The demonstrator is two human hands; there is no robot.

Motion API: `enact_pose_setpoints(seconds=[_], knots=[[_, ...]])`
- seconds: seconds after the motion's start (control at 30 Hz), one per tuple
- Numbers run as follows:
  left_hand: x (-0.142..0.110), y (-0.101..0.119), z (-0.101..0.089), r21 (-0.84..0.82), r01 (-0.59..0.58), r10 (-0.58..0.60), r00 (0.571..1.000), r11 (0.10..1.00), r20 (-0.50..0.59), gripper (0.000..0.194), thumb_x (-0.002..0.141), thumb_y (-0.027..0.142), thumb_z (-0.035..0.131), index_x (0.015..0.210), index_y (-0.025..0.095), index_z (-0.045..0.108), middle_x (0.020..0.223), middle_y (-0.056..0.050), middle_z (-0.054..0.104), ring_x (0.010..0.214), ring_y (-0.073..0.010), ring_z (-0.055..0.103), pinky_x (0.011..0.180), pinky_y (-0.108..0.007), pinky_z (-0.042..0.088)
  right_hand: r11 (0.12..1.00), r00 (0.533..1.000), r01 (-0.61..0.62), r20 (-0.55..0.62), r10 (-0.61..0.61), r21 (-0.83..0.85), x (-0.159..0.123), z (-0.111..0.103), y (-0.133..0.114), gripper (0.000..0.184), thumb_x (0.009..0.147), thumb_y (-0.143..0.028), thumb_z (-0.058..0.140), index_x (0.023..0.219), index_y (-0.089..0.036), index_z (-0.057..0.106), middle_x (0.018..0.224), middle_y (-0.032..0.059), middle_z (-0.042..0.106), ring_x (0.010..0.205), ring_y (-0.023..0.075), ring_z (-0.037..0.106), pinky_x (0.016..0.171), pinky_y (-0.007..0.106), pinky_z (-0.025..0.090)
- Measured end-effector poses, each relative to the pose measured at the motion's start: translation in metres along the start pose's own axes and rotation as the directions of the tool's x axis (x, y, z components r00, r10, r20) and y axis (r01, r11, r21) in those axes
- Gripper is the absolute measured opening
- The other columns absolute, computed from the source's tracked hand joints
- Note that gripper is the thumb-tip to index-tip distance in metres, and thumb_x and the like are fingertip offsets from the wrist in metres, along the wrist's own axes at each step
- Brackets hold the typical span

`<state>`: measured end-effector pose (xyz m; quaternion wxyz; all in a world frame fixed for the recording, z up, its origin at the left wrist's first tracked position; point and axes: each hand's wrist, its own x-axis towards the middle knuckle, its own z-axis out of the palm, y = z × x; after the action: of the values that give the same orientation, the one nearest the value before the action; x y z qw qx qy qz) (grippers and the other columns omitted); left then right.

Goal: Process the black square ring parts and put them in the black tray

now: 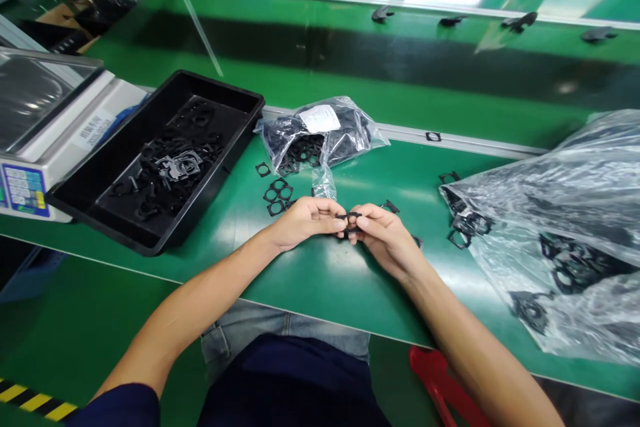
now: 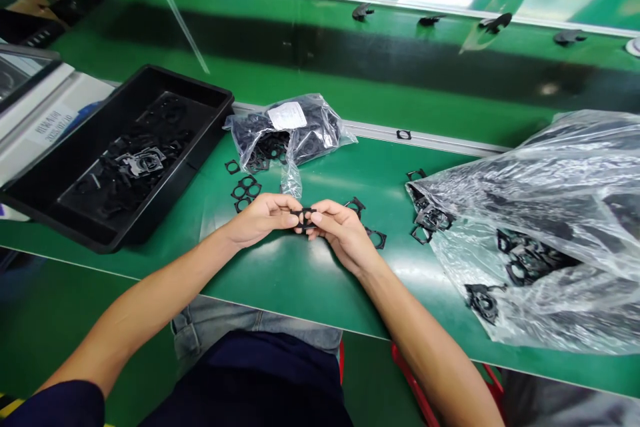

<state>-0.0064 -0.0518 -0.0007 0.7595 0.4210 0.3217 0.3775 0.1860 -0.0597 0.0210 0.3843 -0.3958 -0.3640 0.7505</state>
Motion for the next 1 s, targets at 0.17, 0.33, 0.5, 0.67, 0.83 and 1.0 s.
enact_pose_setpoints(seconds=[0.17,0.33,0.5,0.67,0.83,1.0], knots=[[0.001,0.000,0.004,0.023,-0.085,0.087,0.989,0.996,-0.116,0.043,0.065,0.045,0.090,0.086,0.012,0.074,0.077,-0.004,0.074,0.065,-0.0127,0.068,0.068,-0.026,0.056,0.998,0.996,0.040,-0.075,-0.043,-0.038,0.000,-0.002,0.000,0.032,0.062,-0.042,0.094,0.075,-0.021,0.074,0.076,-0.0001,0.072,0.059,0.0107,0.060,0.059,0.026,0.051],[0.001,-0.002,0.006,0.155,-0.117,0.147,0.969,0.981,-0.200,0.036,0.070,0.044,0.086,0.081,0.012,0.072,0.069,-0.002,0.070,0.054,-0.0094,0.061,0.054,-0.022,0.049,0.976,0.980,0.133,-0.125,-0.155,-0.172,0.000,-0.001,0.003,0.032,0.065,-0.044,0.092,0.076,-0.020,0.074,0.065,-0.0019,0.068,0.052,0.0101,0.056,0.056,0.026,0.049],[0.002,-0.007,0.007,0.246,-0.166,0.221,0.951,0.955,-0.214,0.028,0.076,0.036,0.081,0.088,0.014,0.070,0.070,0.000,0.068,0.060,-0.0095,0.063,0.062,-0.022,0.052,0.862,0.926,0.260,-0.141,-0.350,-0.435,-0.003,-0.001,0.006,0.030,0.075,-0.047,0.084,0.084,-0.020,0.077,0.069,0.0003,0.066,0.055,0.0131,0.060,0.057,0.030,0.053],[0.001,-0.010,0.008,0.292,-0.211,0.281,0.934,0.933,-0.222,0.020,0.078,0.026,0.078,0.088,0.016,0.065,0.080,-0.001,0.069,0.074,-0.0103,0.069,0.069,-0.020,0.053,0.648,0.844,0.416,0.006,-0.536,-0.638,-0.008,0.000,0.008,0.018,0.086,-0.039,0.075,0.092,-0.023,0.078,0.086,0.0050,0.069,0.075,0.0173,0.066,0.067,0.031,0.059],[0.000,-0.011,0.009,0.318,-0.241,0.311,0.931,0.917,-0.191,0.015,0.078,0.019,0.074,0.087,0.016,0.062,0.087,-0.003,0.071,0.082,-0.0117,0.071,0.079,-0.023,0.057,0.528,0.802,0.482,0.110,-0.587,-0.699,-0.008,-0.001,0.008,0.013,0.089,-0.031,0.073,0.099,-0.025,0.077,0.092,0.0057,0.072,0.081,0.0191,0.066,0.071,0.033,0.060],[-0.001,-0.011,0.011,0.381,-0.280,0.362,0.918,0.881,-0.164,0.012,0.081,0.019,0.072,0.086,0.016,0.062,0.087,-0.002,0.070,0.080,-0.0109,0.069,0.078,-0.023,0.057,0.475,0.787,0.494,0.143,-0.600,-0.728,-0.008,0.001,0.008,0.009,0.091,-0.029,0.071,0.097,-0.024,0.076,0.089,0.0052,0.072,0.080,0.0192,0.066,0.071,0.033,0.059]])
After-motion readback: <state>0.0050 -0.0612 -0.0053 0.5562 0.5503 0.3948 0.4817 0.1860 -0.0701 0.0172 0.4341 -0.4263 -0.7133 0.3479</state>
